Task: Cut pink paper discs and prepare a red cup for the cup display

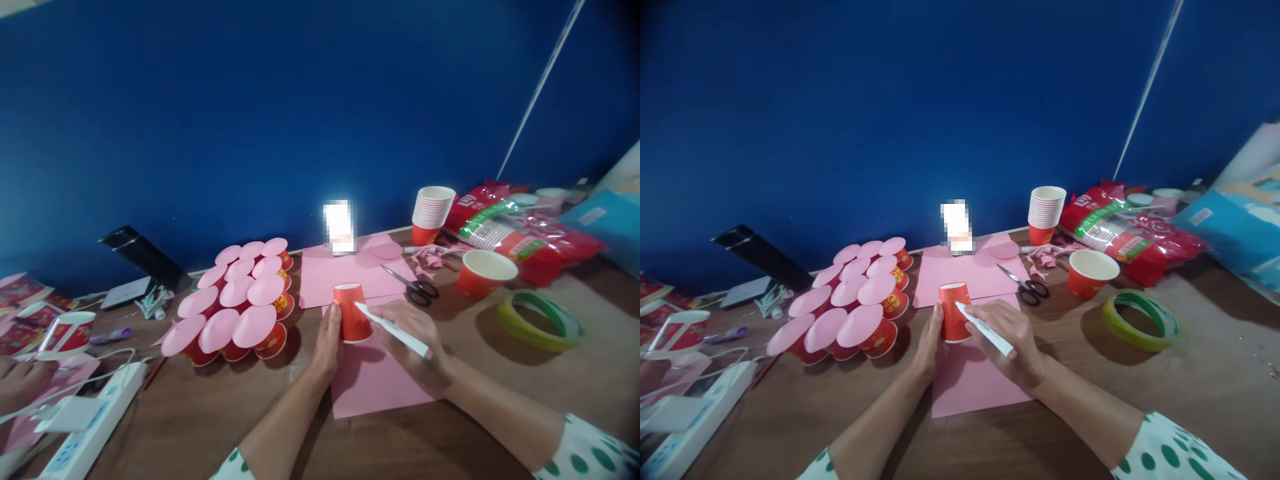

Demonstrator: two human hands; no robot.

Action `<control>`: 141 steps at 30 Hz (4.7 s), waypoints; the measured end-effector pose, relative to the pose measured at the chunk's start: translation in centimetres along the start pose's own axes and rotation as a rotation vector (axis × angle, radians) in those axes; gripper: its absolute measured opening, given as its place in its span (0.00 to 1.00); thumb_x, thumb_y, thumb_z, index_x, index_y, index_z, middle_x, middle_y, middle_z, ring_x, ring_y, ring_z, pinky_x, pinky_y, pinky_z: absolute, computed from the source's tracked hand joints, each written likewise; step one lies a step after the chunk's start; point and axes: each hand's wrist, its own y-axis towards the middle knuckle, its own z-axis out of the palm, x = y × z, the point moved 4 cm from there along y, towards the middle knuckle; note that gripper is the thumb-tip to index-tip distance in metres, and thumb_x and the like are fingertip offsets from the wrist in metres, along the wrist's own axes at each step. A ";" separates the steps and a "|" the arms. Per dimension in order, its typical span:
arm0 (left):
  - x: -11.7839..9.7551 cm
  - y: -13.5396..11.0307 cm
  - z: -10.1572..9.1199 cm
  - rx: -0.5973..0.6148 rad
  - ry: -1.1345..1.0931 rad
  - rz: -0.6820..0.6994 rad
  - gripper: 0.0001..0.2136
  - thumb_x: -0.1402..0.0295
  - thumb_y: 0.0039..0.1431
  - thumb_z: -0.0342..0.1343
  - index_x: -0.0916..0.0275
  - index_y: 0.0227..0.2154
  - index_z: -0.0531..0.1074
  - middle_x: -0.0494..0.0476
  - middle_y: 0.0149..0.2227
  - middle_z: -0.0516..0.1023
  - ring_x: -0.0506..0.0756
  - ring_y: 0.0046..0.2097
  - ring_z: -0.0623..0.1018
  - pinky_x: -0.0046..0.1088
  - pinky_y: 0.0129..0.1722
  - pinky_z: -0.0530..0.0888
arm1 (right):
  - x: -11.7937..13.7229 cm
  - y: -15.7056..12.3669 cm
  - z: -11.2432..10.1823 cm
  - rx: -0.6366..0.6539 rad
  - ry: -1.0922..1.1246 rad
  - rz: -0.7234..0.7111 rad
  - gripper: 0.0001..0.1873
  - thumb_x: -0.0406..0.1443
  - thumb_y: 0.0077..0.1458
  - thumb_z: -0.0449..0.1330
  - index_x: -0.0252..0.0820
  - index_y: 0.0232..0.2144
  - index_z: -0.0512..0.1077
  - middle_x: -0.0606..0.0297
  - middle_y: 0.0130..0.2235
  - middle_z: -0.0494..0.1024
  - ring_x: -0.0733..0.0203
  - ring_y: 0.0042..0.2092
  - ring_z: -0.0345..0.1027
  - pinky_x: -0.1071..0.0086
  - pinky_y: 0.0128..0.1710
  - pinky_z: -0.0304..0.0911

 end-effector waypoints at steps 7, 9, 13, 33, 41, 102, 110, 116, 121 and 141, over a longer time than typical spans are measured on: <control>0.0 -0.1 -0.1 0.005 0.029 0.002 0.28 0.44 0.61 0.46 0.66 0.43 0.74 0.62 0.42 0.80 0.59 0.43 0.76 0.36 0.47 0.70 | -0.2 -0.1 0.1 0.017 -0.005 0.007 0.13 0.26 0.58 0.59 0.40 0.45 0.74 0.59 0.35 0.81 0.58 0.36 0.75 0.65 0.37 0.71; 0.0 -0.1 0.0 0.017 0.016 -0.002 0.28 0.44 0.61 0.46 0.66 0.43 0.74 0.62 0.41 0.80 0.60 0.44 0.76 0.36 0.46 0.71 | -0.2 -0.2 0.2 0.015 -0.003 0.004 0.14 0.26 0.58 0.59 0.40 0.45 0.74 0.59 0.36 0.81 0.58 0.36 0.75 0.64 0.38 0.71; -0.1 -0.1 0.2 0.003 0.028 -0.011 0.28 0.44 0.61 0.47 0.66 0.42 0.74 0.62 0.40 0.80 0.61 0.44 0.76 0.36 0.46 0.71 | -0.2 -0.2 0.2 0.003 -0.007 0.004 0.14 0.26 0.57 0.59 0.40 0.45 0.74 0.59 0.36 0.81 0.58 0.37 0.75 0.65 0.38 0.71; -0.8 -0.1 0.0 0.001 0.141 0.030 0.31 0.40 0.60 0.43 0.66 0.37 0.74 0.61 0.35 0.79 0.56 0.35 0.73 0.33 0.38 0.70 | 0.2 -0.3 0.3 0.045 -0.023 0.015 0.11 0.28 0.59 0.58 0.40 0.44 0.75 0.59 0.36 0.82 0.58 0.38 0.77 0.66 0.39 0.73; -0.3 -0.1 -0.4 -0.003 0.132 0.020 0.28 0.41 0.60 0.45 0.65 0.35 0.73 0.61 0.37 0.79 0.57 0.38 0.74 0.33 0.40 0.70 | 0.1 0.0 -0.1 -0.003 -0.029 0.011 0.11 0.28 0.60 0.57 0.41 0.43 0.75 0.59 0.35 0.81 0.59 0.35 0.76 0.66 0.36 0.72; -0.6 0.0 -0.3 -0.002 0.118 0.042 0.28 0.42 0.59 0.47 0.64 0.38 0.76 0.59 0.35 0.79 0.56 0.33 0.73 0.33 0.38 0.70 | 0.1 -0.3 0.3 0.042 0.004 -0.011 0.15 0.27 0.58 0.59 0.43 0.48 0.73 0.60 0.35 0.81 0.58 0.37 0.77 0.63 0.38 0.73; -0.6 -0.1 0.0 0.027 0.134 0.032 0.29 0.42 0.61 0.44 0.66 0.42 0.73 0.61 0.38 0.80 0.58 0.39 0.76 0.33 0.41 0.71 | 0.1 -0.3 0.3 0.035 -0.004 -0.007 0.14 0.27 0.58 0.59 0.42 0.47 0.74 0.60 0.35 0.81 0.58 0.36 0.77 0.64 0.37 0.73; -0.3 0.0 -0.2 0.042 0.164 0.051 0.29 0.43 0.62 0.41 0.66 0.43 0.73 0.62 0.41 0.79 0.58 0.39 0.75 0.34 0.42 0.71 | 0.0 -0.4 0.4 0.034 0.007 -0.016 0.16 0.26 0.58 0.60 0.42 0.48 0.73 0.60 0.35 0.81 0.58 0.36 0.75 0.64 0.37 0.72; -0.3 0.0 -0.3 0.031 0.171 0.079 0.29 0.43 0.62 0.42 0.65 0.42 0.74 0.61 0.39 0.79 0.57 0.37 0.74 0.34 0.42 0.71 | -0.2 -0.4 0.5 0.024 0.006 -0.033 0.17 0.26 0.57 0.60 0.42 0.48 0.73 0.61 0.35 0.81 0.58 0.35 0.75 0.64 0.36 0.72; -0.5 -0.2 0.1 0.017 0.119 0.046 0.28 0.43 0.61 0.46 0.65 0.41 0.74 0.61 0.41 0.80 0.58 0.40 0.76 0.33 0.43 0.71 | 0.1 -0.2 0.3 0.016 0.010 -0.024 0.16 0.26 0.57 0.60 0.42 0.47 0.73 0.61 0.35 0.81 0.59 0.36 0.76 0.65 0.38 0.72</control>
